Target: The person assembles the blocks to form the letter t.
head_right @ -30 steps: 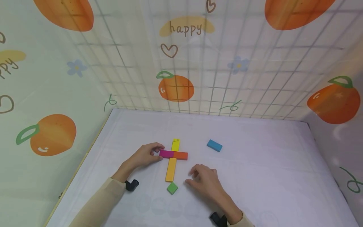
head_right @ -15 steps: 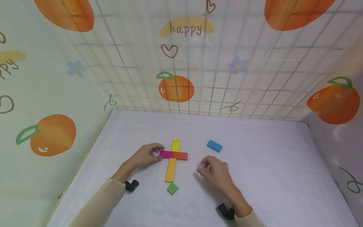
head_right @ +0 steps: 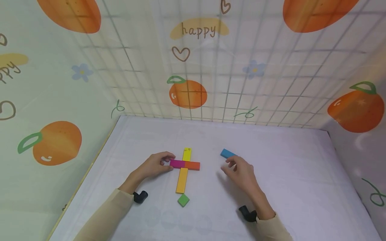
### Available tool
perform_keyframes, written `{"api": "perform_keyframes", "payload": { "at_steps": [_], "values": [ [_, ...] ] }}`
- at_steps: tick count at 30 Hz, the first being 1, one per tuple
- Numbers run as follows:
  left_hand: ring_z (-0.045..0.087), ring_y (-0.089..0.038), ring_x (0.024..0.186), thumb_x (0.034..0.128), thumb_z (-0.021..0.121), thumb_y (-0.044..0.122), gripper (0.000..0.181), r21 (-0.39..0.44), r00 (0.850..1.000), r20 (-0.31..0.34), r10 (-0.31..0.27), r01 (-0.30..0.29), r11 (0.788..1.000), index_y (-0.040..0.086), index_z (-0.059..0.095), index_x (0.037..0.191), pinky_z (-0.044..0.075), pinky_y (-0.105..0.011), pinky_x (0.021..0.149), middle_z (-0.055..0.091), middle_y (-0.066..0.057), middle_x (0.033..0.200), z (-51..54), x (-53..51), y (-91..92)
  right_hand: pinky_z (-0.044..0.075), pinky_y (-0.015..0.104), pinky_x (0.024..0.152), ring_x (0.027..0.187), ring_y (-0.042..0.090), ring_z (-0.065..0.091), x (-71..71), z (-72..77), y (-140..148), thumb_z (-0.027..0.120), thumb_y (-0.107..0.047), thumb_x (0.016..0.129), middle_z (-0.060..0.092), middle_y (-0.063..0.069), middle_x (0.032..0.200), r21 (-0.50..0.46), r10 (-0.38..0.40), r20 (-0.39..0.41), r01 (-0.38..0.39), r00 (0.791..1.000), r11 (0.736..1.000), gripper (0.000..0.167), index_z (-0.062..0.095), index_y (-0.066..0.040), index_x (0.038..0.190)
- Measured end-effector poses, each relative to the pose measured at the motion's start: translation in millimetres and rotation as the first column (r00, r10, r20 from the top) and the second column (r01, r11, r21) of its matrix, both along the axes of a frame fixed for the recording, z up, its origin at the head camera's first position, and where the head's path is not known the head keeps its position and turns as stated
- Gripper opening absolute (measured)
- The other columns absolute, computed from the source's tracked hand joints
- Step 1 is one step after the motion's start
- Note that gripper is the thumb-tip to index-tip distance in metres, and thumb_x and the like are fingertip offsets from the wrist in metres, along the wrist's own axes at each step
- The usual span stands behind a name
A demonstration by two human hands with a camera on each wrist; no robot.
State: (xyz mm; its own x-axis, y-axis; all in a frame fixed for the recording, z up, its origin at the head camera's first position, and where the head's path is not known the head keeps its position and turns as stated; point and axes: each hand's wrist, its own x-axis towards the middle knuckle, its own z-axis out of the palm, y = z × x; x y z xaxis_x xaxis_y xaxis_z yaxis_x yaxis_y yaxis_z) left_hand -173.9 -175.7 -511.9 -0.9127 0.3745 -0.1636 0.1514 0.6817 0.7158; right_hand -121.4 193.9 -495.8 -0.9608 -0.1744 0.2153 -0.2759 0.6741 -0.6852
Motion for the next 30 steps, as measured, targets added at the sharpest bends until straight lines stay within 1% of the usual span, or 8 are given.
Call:
{"api": "perform_keyframes", "payload": {
  "at_steps": [8,14,20,24,27,30],
  "values": [
    [0.054,-0.017,0.098,0.0866,0.080,0.017,0.040,0.001,1.000,-0.006,-0.013,0.013,1.000,0.017,0.066,0.125,0.049,-0.033,0.085,0.061,0.006,0.104,-0.3,-0.8,-1.1,0.046,0.029,0.057,0.076,0.020,0.057,-15.9,-2.1,13.3,0.079,-0.017,0.088,0.066,0.004,0.089,0.002,-0.015,-0.019,0.015,1.000,1.000,0.027,0.065,-0.003,0.106],
    [0.054,-0.017,0.098,0.0865,0.080,0.017,0.041,-0.002,1.000,-0.007,-0.016,0.016,1.000,0.017,0.066,0.125,0.049,-0.033,0.086,0.061,0.006,0.104,0.7,-0.8,-0.5,0.045,0.030,0.060,0.077,0.022,0.057,-27.9,-2.2,21.5,0.078,-0.017,0.089,0.067,0.008,0.091,0.018,-0.049,0.002,0.049,0.999,0.999,0.029,0.065,-0.002,0.109],
    [0.055,-0.017,0.098,0.0865,0.080,0.017,0.041,-0.008,1.000,-0.005,-0.012,0.012,1.000,0.018,0.066,0.125,0.049,-0.032,0.086,0.061,0.006,0.104,-0.1,-1.7,0.0,0.046,0.032,0.062,0.079,0.024,0.058,-36.7,-3.7,28.3,0.077,-0.021,0.090,0.066,0.012,0.096,0.028,-0.074,0.071,0.072,0.995,0.997,0.034,0.064,0.000,0.113],
    [0.055,-0.016,0.098,0.0863,0.080,0.016,0.041,0.000,1.000,-0.011,-0.016,0.016,1.000,0.017,0.067,0.125,0.049,-0.032,0.087,0.062,0.006,0.105,-0.7,-2.2,-0.9,0.048,0.036,0.067,0.083,0.028,0.059,-41.5,-4.6,31.0,0.077,-0.025,0.090,0.065,0.018,0.103,0.030,-0.067,0.133,0.063,0.989,0.998,0.040,0.063,0.002,0.117],
    [0.054,-0.016,0.098,0.0864,0.080,0.016,0.041,0.002,1.000,-0.010,-0.019,0.019,1.000,0.017,0.066,0.125,0.049,-0.033,0.087,0.062,0.006,0.105,-0.5,-2.1,-1.5,0.050,0.040,0.072,0.088,0.031,0.061,-44.0,-5.6,32.2,0.076,-0.028,0.091,0.063,0.022,0.109,0.008,-0.057,0.201,0.057,0.978,0.998,0.045,0.061,0.003,0.120],
    [0.054,-0.016,0.098,0.0866,0.080,0.017,0.041,-0.003,1.000,-0.002,-0.019,0.019,1.000,0.017,0.066,0.125,0.049,-0.032,0.086,0.061,0.007,0.105,-0.3,-1.7,-1.7,0.051,0.044,0.078,0.096,0.035,0.061,-46.0,-7.8,32.8,0.075,-0.030,0.091,0.062,0.023,0.113,-0.012,-0.057,0.269,0.063,0.961,0.998,0.049,0.059,0.003,0.124]
  ]
}}
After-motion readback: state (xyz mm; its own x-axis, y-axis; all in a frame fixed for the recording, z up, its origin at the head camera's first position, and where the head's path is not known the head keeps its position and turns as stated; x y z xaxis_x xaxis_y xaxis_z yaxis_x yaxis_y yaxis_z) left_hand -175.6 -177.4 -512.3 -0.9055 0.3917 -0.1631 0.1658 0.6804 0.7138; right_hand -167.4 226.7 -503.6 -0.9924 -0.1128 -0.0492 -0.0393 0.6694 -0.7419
